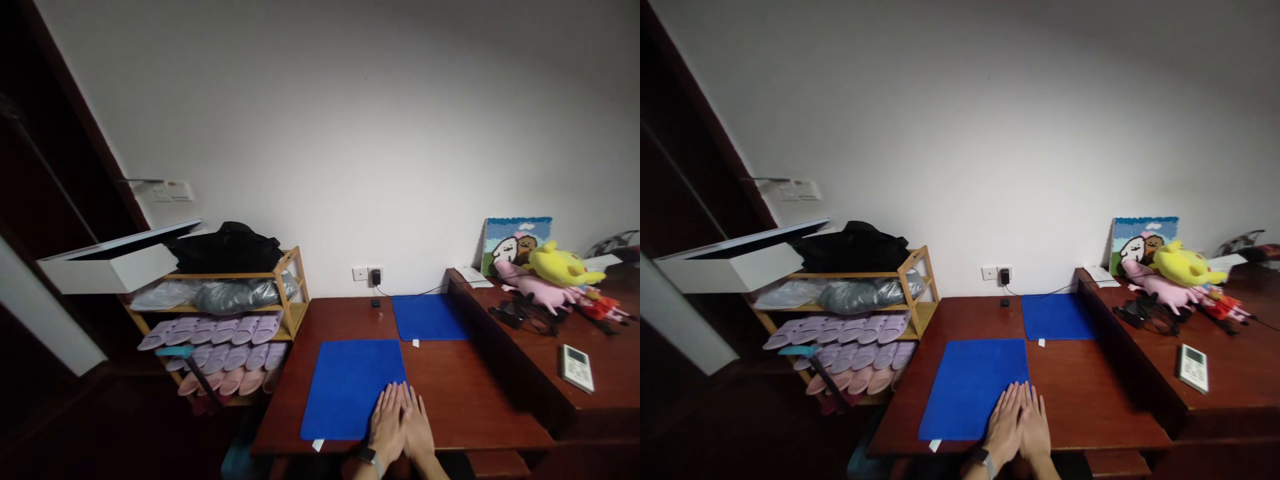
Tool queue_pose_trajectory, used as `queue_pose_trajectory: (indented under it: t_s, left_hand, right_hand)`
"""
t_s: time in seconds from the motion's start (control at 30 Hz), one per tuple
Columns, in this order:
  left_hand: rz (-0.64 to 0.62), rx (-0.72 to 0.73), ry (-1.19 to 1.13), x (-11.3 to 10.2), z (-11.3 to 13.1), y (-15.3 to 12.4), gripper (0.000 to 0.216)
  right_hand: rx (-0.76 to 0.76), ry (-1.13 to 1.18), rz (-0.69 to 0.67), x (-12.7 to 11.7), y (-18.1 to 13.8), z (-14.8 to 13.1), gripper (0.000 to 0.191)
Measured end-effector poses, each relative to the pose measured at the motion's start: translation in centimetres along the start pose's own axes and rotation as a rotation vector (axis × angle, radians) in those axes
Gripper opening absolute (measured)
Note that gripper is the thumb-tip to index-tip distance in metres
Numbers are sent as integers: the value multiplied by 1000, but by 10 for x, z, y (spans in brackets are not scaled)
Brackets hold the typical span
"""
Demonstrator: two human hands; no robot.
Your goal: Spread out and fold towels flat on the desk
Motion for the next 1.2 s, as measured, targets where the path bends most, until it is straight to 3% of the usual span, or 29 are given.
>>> queue_pose_trajectory:
  t_s: [0.07, 0.17, 0.33, 0.43, 0.6, 0.8, 0.9, 1.03, 1.2]
  left_hand:
    - [-7, -36, -2, 3, -10, -5, 59]
    - [-7, -69, 48, -7, -44, -25, 63]
    - [24, -281, 133, -46, -129, -78, 69]
    - [59, -356, 154, -68, -167, -108, 71]
    - [139, -389, 150, -75, -187, -135, 71]
    - [281, -347, 152, -71, -188, -137, 68]
    - [335, -271, 154, -75, -174, -126, 66]
    - [203, -103, 98, -68, -119, -83, 62]
    - [-1, 107, -18, -32, -24, -2, 62]
  right_hand:
    - [-4, 15, 11, 1, 1, 1, 62]
    - [19, 40, 34, 2, 3, 3, 64]
    - [65, 66, 42, 6, 5, 5, 67]
    - [61, 67, 49, 7, 4, 4, 67]
    - [62, 52, 38, 8, 5, 5, 68]
    - [85, 69, 68, 5, 2, 13, 69]
    - [61, 69, 82, 9, -2, 12, 68]
    - [36, 50, 97, 17, -5, 10, 67]
    - [-1, 33, 73, 20, -5, 11, 62]
Point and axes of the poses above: each hand's wrist, its own y-axis towards the middle knuckle, its own x-axis out of the palm, z = x × y, the point moved 5 cm from there along y, towards the middle knuckle, and after that the axes turned 4 degrees about -y, right-handed, at the moved point
